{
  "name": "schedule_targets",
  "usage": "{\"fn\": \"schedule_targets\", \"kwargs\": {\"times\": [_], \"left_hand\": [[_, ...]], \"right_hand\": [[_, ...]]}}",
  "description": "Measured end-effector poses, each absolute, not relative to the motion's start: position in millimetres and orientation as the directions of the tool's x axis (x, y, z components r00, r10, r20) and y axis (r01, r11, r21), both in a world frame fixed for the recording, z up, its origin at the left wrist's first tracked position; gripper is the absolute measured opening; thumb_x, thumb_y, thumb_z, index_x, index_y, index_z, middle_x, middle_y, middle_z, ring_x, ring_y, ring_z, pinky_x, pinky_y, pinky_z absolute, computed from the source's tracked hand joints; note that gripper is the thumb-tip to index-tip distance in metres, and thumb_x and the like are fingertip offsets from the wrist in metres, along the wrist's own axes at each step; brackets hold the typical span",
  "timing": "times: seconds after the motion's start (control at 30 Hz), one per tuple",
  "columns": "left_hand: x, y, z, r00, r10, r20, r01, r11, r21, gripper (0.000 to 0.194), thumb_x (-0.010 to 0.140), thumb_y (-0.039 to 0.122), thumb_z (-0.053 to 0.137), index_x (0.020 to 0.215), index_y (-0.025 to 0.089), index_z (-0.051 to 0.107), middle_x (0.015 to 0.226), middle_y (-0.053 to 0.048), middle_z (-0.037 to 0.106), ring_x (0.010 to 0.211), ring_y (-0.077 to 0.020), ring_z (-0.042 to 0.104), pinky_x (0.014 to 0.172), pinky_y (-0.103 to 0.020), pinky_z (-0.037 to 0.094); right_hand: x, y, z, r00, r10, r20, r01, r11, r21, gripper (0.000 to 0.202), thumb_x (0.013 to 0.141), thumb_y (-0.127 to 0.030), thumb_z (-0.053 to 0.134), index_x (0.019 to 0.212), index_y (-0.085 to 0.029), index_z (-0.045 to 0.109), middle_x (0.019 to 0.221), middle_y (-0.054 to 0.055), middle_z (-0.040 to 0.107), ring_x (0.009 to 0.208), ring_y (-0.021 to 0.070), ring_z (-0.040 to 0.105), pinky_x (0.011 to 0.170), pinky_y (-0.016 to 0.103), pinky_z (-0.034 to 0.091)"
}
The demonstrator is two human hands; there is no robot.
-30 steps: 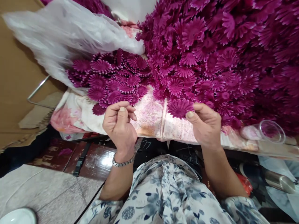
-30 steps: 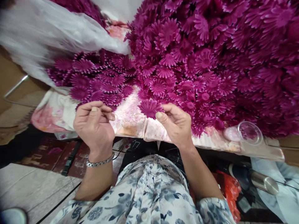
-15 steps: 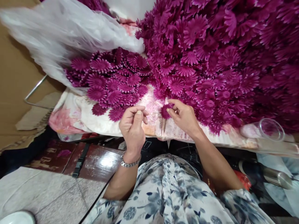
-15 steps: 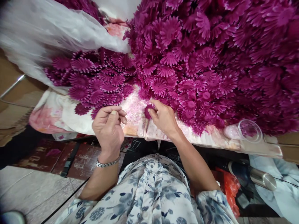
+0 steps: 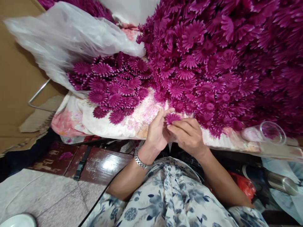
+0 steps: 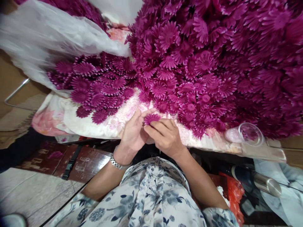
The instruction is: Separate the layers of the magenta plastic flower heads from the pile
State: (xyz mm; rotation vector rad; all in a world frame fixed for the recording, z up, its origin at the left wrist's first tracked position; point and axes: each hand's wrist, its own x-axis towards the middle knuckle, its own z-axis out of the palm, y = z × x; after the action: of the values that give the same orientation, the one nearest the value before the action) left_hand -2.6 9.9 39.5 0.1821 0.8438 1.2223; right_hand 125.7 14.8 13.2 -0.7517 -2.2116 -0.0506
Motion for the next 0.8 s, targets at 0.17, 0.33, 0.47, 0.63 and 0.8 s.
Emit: {"fn": "schedule_targets", "kwargs": {"times": [0.17,0.33,0.47,0.63,0.8], "left_hand": [[10.9,22.3,34.3,-0.069,0.898,-0.434,-0.690,0.271,0.671,0.040,0.081,0.056,0.052,0.070,0.018,0.056,0.057,0.000,0.058,0.054,-0.0115,0.058,0.053,-0.024,0.046],[17.1,28.8,26.3,-0.192,0.943,-0.273,-0.636,0.092,0.766,0.055,0.079,0.064,0.050,0.049,0.019,0.042,0.040,0.005,0.040,0.037,-0.0070,0.042,0.042,-0.023,0.037],[17.8,32.3,30.8,-0.192,0.944,-0.269,-0.645,0.085,0.760,0.063,0.075,0.070,0.049,0.044,0.019,0.029,0.033,0.008,0.023,0.028,-0.0040,0.023,0.032,-0.021,0.020],[20.2,38.0,29.6,-0.157,0.950,-0.269,-0.638,0.110,0.762,0.057,0.078,0.068,0.048,0.050,0.019,0.043,0.032,0.009,0.024,0.026,-0.0040,0.021,0.031,-0.021,0.018],[39.2,35.2,27.3,-0.233,0.958,-0.164,-0.669,-0.036,0.743,0.020,0.084,0.040,0.058,0.086,0.021,0.064,0.070,0.003,0.065,0.066,-0.0081,0.063,0.063,-0.020,0.050]], "right_hand": [[134.0,4.1,20.3,-0.531,0.530,0.662,0.414,0.843,-0.343,0.028,0.082,-0.011,0.055,0.106,-0.021,0.063,0.099,0.007,0.070,0.098,0.0200,0.061,0.085,0.038,0.052],[150.8,0.2,23.5,-0.409,0.598,0.689,0.436,0.791,-0.428,0.029,0.079,-0.007,0.056,0.105,-0.018,0.063,0.090,0.009,0.069,0.087,0.0192,0.062,0.076,0.037,0.054],[157.6,0.5,23.9,-0.392,0.636,0.665,0.485,0.757,-0.438,0.023,0.082,-0.010,0.053,0.100,-0.018,0.065,0.082,0.008,0.069,0.080,0.0182,0.062,0.070,0.034,0.053],[148.9,18.7,41.0,-0.244,0.721,0.648,0.522,0.661,-0.539,0.023,0.089,-0.020,0.046,0.103,-0.019,0.064,0.088,0.006,0.070,0.083,0.0165,0.063,0.077,0.034,0.052],[117.3,58.6,49.0,-0.168,0.821,0.546,0.500,0.548,-0.671,0.034,0.095,-0.036,0.038,0.119,-0.020,0.056,0.110,0.006,0.065,0.104,0.0157,0.059,0.095,0.034,0.047]]}}
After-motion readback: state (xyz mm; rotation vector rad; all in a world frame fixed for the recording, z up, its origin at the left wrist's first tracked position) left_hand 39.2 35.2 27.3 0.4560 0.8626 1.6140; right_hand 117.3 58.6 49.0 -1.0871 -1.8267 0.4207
